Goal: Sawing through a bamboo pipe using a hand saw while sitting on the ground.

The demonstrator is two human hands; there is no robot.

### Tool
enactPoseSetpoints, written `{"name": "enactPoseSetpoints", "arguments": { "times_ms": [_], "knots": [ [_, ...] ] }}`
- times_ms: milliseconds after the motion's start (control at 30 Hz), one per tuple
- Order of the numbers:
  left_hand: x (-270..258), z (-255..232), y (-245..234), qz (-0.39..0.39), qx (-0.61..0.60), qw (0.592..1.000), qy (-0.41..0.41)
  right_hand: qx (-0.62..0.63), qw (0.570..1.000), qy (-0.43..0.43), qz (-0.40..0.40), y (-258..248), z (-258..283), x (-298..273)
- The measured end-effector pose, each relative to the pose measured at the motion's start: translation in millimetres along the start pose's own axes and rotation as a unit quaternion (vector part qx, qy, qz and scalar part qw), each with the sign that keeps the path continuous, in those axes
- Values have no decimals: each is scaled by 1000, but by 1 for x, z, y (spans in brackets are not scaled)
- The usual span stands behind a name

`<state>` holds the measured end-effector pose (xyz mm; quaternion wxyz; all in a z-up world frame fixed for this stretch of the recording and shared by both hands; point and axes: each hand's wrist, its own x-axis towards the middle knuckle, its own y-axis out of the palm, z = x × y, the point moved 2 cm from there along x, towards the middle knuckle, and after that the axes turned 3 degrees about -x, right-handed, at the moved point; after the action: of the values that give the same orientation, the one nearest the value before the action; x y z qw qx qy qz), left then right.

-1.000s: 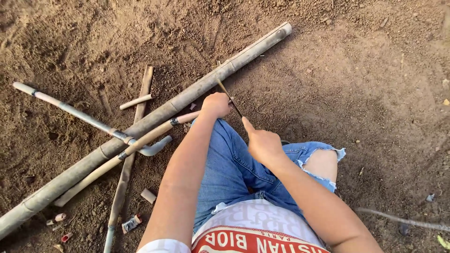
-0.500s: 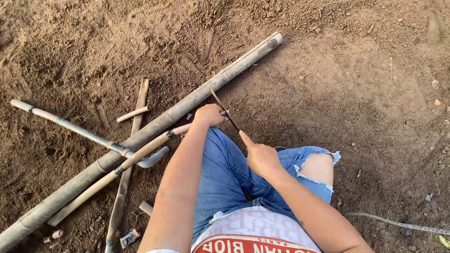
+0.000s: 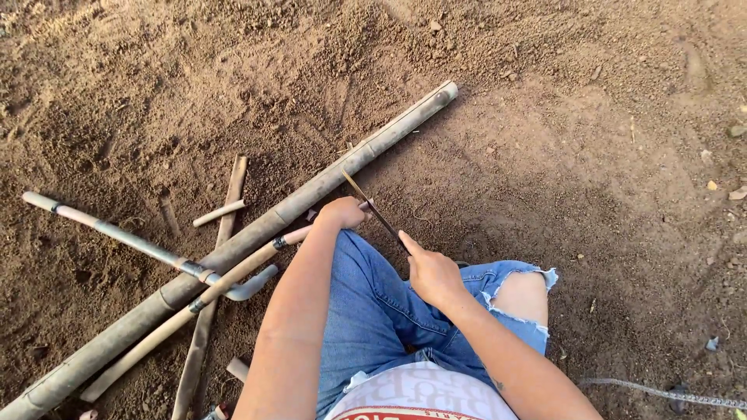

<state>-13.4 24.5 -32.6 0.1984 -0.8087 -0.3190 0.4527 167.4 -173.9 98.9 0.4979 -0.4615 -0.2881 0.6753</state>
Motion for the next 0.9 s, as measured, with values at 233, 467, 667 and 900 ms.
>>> {"name": "enactPoseSetpoints", "arguments": {
  "times_ms": [233,467,667,900],
  "knots": [
    [-13,-10,-6,-46,14,999,22,245,965,93,-1,42,-39,15],
    [-22,-16,-13,-81,52,995,-5,542,821,179,25,21,-10,3],
    [-27,-23,-13,-102,71,992,2,603,770,205,33,13,-1,8],
    [-44,-41,-16,-106,95,989,31,620,761,189,37,18,2,41]
  ]
}}
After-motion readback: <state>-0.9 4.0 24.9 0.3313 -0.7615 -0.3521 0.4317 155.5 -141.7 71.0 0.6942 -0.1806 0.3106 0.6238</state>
